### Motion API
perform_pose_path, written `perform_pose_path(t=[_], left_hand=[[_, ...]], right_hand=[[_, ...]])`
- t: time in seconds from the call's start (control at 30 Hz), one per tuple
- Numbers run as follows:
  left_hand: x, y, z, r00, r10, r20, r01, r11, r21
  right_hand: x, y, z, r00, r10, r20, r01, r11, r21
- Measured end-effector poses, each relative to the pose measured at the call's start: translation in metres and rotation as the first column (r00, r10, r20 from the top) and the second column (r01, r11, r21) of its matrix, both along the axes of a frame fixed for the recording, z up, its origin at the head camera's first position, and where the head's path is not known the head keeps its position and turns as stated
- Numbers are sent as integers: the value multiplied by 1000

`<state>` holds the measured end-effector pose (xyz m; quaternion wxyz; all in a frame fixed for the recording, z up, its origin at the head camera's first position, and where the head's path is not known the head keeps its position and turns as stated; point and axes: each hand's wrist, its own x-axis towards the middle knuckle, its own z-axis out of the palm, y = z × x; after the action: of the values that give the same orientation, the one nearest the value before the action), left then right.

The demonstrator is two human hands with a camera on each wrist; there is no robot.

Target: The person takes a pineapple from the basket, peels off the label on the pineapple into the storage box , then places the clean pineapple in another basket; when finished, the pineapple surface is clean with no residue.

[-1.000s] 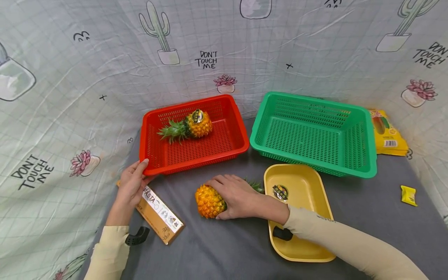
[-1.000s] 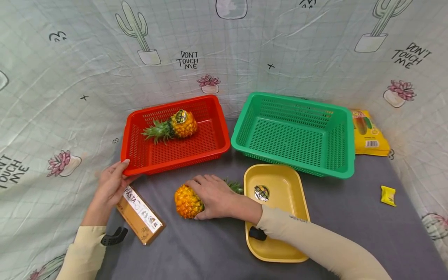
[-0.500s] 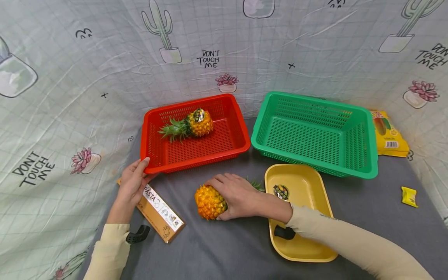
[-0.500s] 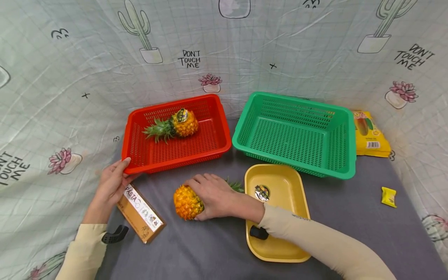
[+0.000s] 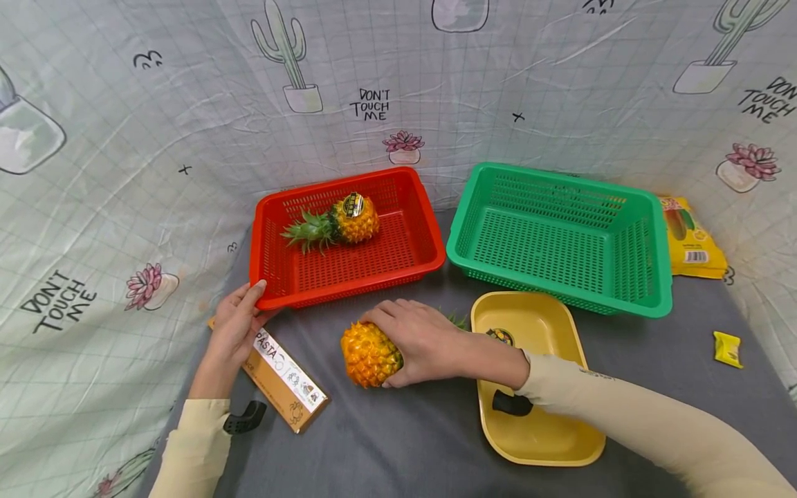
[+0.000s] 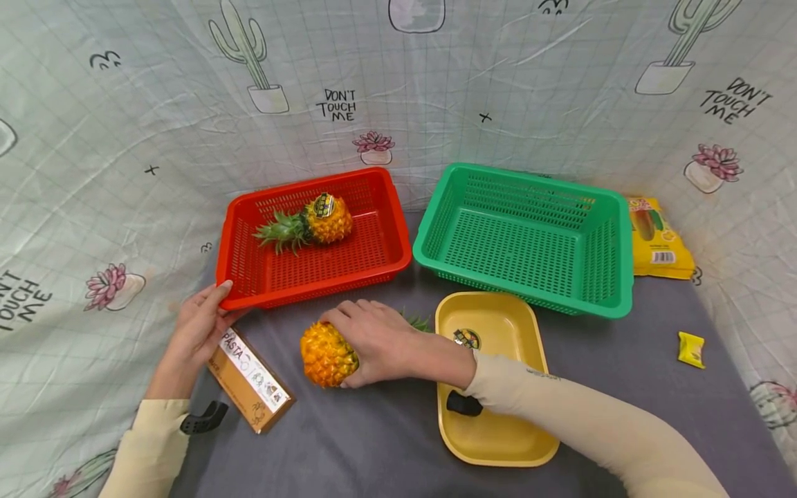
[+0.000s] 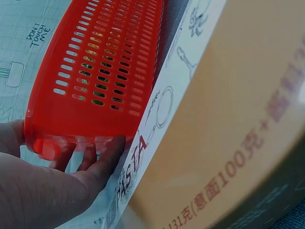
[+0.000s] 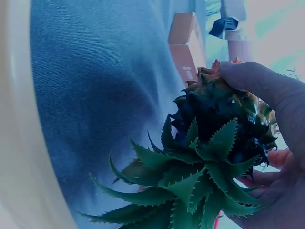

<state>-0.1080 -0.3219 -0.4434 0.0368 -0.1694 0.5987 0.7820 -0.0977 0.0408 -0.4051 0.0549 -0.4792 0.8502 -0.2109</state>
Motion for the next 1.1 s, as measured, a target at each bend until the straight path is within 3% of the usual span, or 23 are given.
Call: perform_pose_path(t=[0.3,0.47,0.77,1.1], left_hand=[[0,1,-1,1000,7,-9,-7,1000,15],[0,0,-2,1000,13,9,-13,1000,9],[-4,0,-4,1000,5,-4,-5,1000,-28],[-3,-1,-4,1000,0,-2,0,999,-37]], right_hand=[[-1,1,22,1000,7,-19,-7,1000,-10],[-8,8,40,1000,-6,-27,6,1000,0],[-42,28,64,995,-73,-72,71,997,-27],[-77,61,79,980,-199,-21,197,979,-54]])
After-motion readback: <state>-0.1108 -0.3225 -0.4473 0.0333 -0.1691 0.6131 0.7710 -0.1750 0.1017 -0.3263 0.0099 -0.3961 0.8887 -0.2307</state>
